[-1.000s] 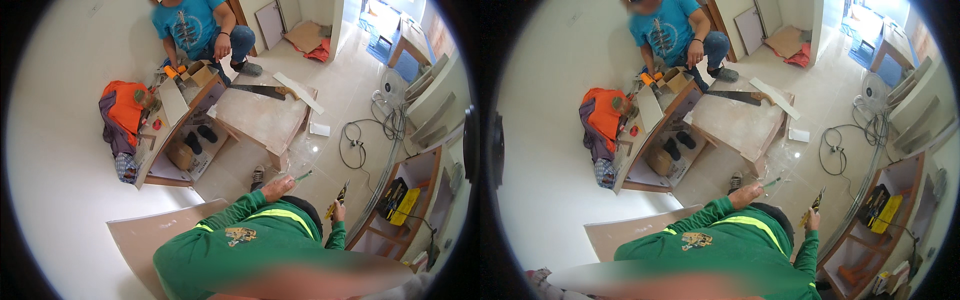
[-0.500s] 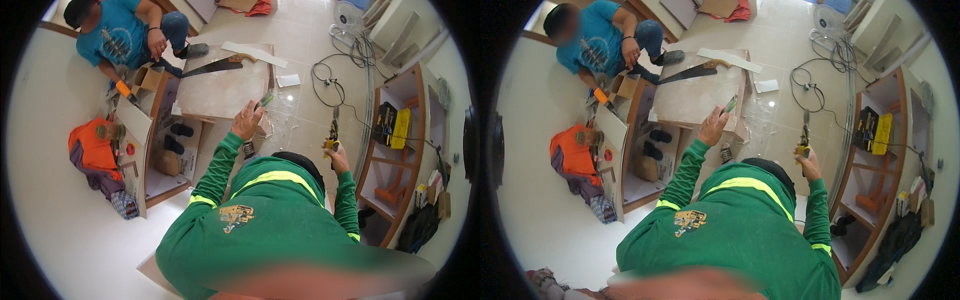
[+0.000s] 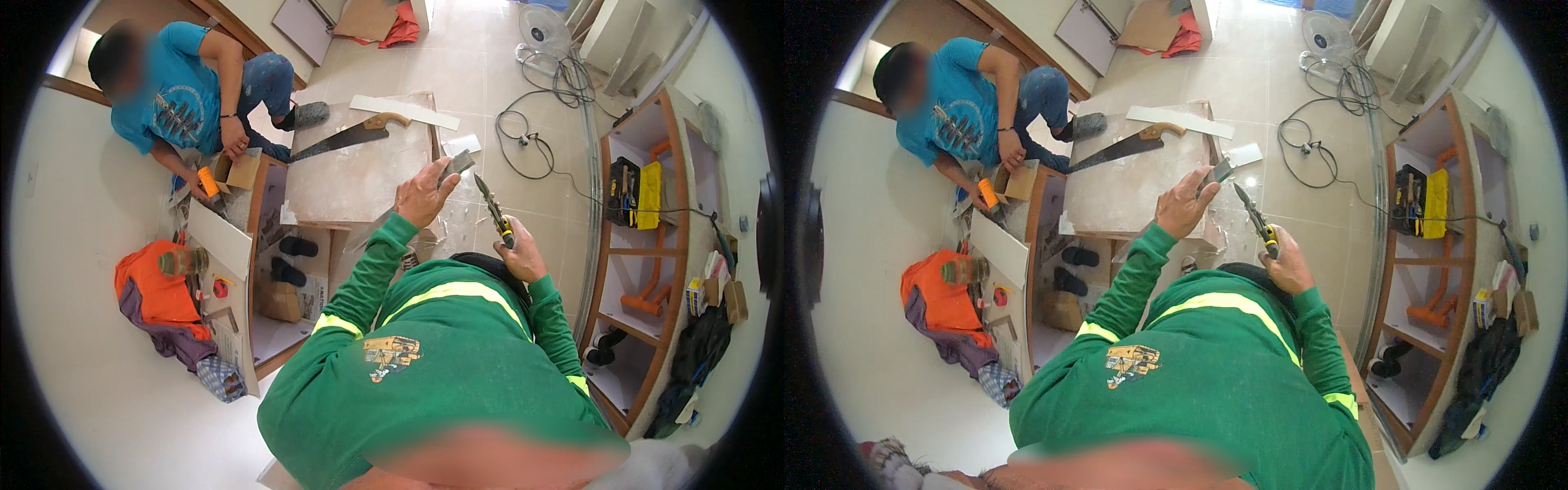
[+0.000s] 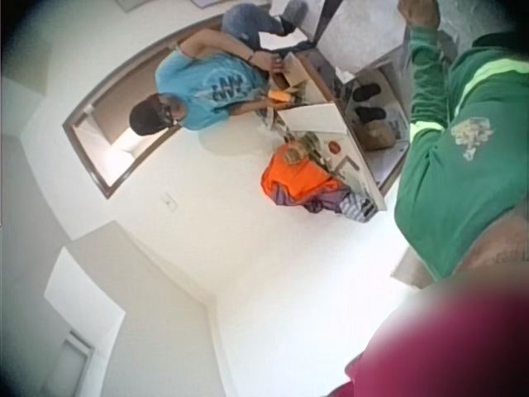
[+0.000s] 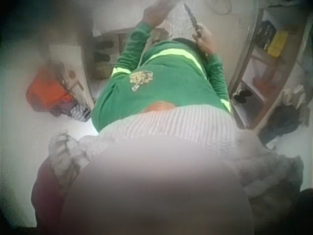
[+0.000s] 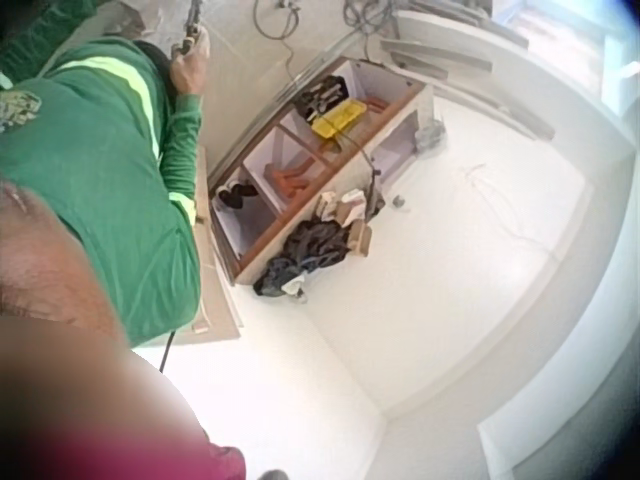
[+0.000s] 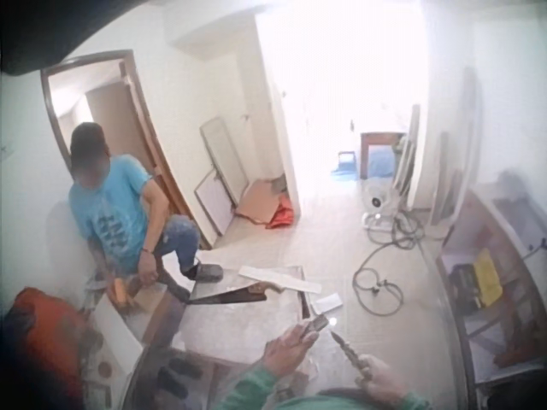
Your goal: The person measures a wall opening and a metal strip, then marks the strip with a pencil. They use tin snips to cut the metal strip to length and trim the edges. The person repeats the measuring and cutting process for a second piece.
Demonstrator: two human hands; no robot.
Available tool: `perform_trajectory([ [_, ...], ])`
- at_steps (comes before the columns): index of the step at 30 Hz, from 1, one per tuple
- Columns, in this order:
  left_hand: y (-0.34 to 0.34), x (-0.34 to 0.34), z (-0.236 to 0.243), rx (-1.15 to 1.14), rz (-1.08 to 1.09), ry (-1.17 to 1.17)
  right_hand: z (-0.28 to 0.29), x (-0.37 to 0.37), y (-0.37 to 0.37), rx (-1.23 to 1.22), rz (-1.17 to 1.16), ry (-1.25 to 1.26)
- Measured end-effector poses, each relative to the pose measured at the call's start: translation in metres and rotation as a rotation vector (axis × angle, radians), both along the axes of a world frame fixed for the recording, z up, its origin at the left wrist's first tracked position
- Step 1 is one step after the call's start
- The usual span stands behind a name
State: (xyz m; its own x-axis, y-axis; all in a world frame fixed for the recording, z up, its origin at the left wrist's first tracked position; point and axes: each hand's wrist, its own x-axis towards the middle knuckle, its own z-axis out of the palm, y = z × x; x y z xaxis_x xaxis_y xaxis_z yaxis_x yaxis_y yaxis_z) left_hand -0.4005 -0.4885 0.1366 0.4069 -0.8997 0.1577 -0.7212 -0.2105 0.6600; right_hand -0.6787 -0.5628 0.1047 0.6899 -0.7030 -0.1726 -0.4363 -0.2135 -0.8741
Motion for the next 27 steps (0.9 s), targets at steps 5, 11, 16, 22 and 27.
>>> perform_trajectory([
  [5, -0.002, -0.002, -0.004, -0.003, 0.041, -0.261, -0.008, 0.003, -0.003, 0.075, 0.007, 0.013],
  [11, 0.003, -0.006, -0.028, 0.03, 0.09, -0.293, -0.027, -0.011, -0.009, 0.058, 0.072, 0.016],
  [16, 0.028, -0.028, -0.057, 0.061, 0.041, 0.091, -0.06, -0.026, -0.014, 0.436, -0.09, -0.097],
  [22, 0.066, -0.07, -0.08, 0.31, 0.143, 0.403, -0.095, -0.077, -0.039, 0.801, -0.33, -0.285],
  [27, 0.085, -0.08, -0.094, 0.251, 0.095, 0.472, -0.096, -0.128, -0.058, 0.799, -0.2, -0.232],
])
